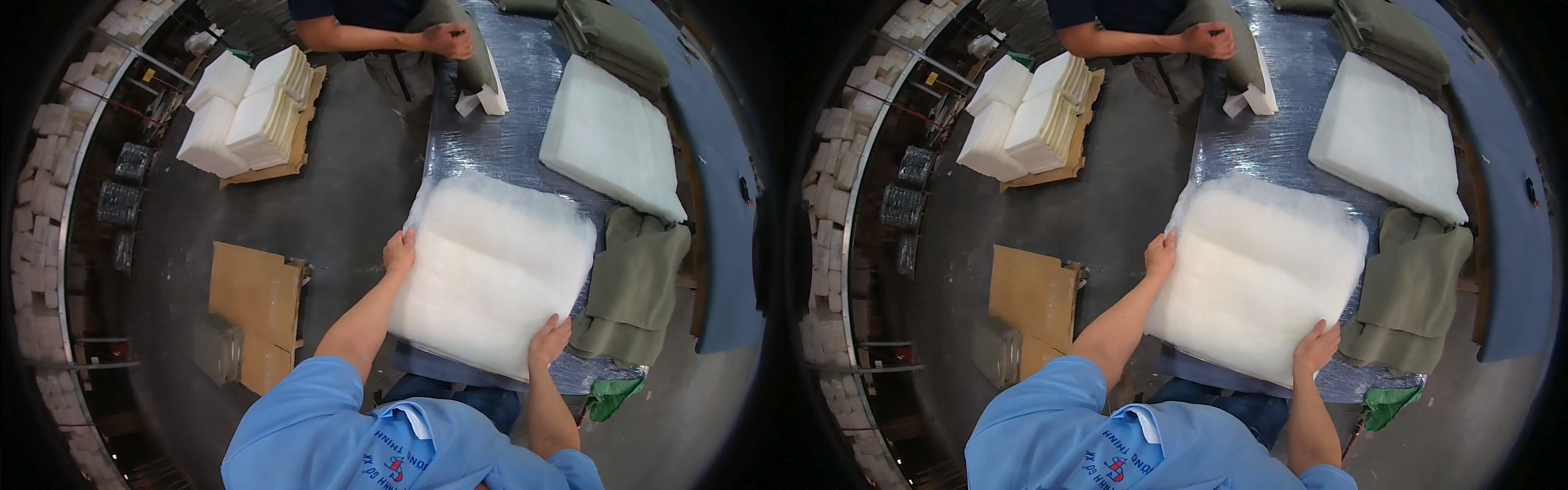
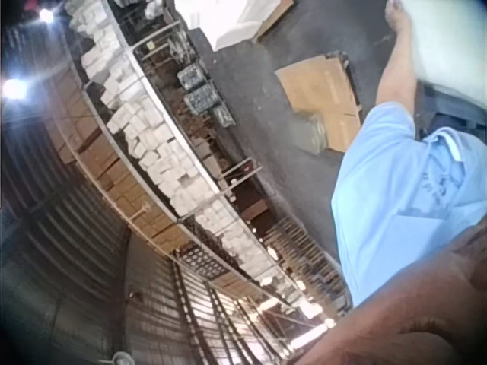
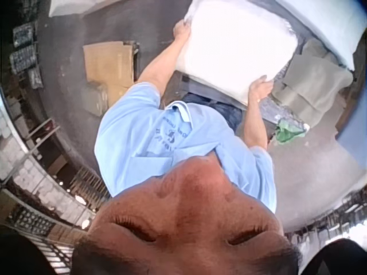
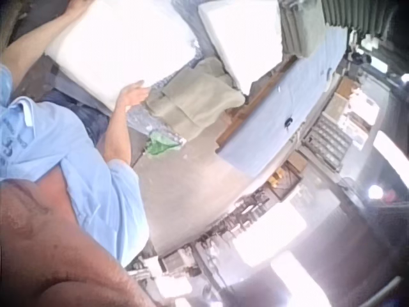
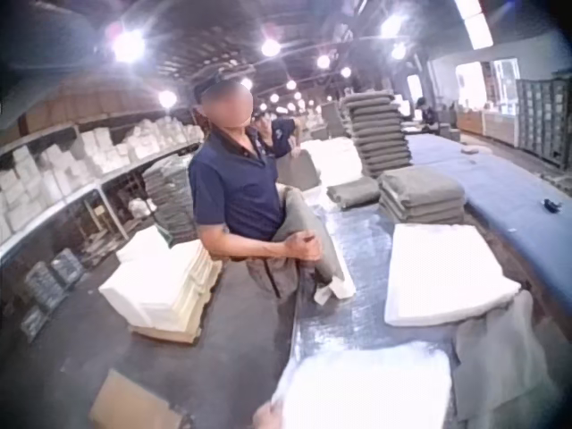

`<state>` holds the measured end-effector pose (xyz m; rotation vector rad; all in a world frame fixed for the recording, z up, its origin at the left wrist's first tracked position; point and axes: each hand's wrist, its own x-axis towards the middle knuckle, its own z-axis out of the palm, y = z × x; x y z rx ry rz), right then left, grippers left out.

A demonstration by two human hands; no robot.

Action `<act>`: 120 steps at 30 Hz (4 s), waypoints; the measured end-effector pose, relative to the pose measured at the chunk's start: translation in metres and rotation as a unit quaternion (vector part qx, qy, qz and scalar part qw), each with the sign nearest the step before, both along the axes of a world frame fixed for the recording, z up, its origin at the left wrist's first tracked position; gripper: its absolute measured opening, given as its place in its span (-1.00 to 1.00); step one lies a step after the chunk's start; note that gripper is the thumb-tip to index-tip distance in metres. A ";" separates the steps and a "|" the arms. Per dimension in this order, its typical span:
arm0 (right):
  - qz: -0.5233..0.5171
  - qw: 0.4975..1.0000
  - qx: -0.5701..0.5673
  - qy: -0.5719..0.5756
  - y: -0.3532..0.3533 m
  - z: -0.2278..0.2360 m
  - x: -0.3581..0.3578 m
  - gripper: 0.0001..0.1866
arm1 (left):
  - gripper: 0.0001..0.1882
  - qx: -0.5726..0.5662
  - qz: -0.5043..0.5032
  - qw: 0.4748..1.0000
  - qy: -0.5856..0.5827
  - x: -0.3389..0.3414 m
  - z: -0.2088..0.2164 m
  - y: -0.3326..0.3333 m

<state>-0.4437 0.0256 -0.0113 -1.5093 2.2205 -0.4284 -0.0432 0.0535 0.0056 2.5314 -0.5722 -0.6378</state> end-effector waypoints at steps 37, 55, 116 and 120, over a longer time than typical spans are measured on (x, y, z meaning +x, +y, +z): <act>0.008 0.998 -0.037 0.040 0.003 -0.012 0.007 -0.27 | -0.11 -0.159 0.149 0.908 0.358 0.056 -0.016 0.024; 0.030 0.996 -0.073 0.038 0.003 -0.026 0.001 -0.29 | -0.35 -0.178 0.021 0.955 0.238 0.054 -0.042 -0.043; -0.028 0.996 -0.063 0.052 0.004 -0.005 0.011 -0.37 | -0.12 0.047 0.122 0.981 0.143 -0.062 0.035 0.093; -0.022 0.997 -0.058 0.042 0.004 0.000 0.013 -0.37 | -0.17 -0.050 0.173 0.946 0.271 -0.044 0.032 0.109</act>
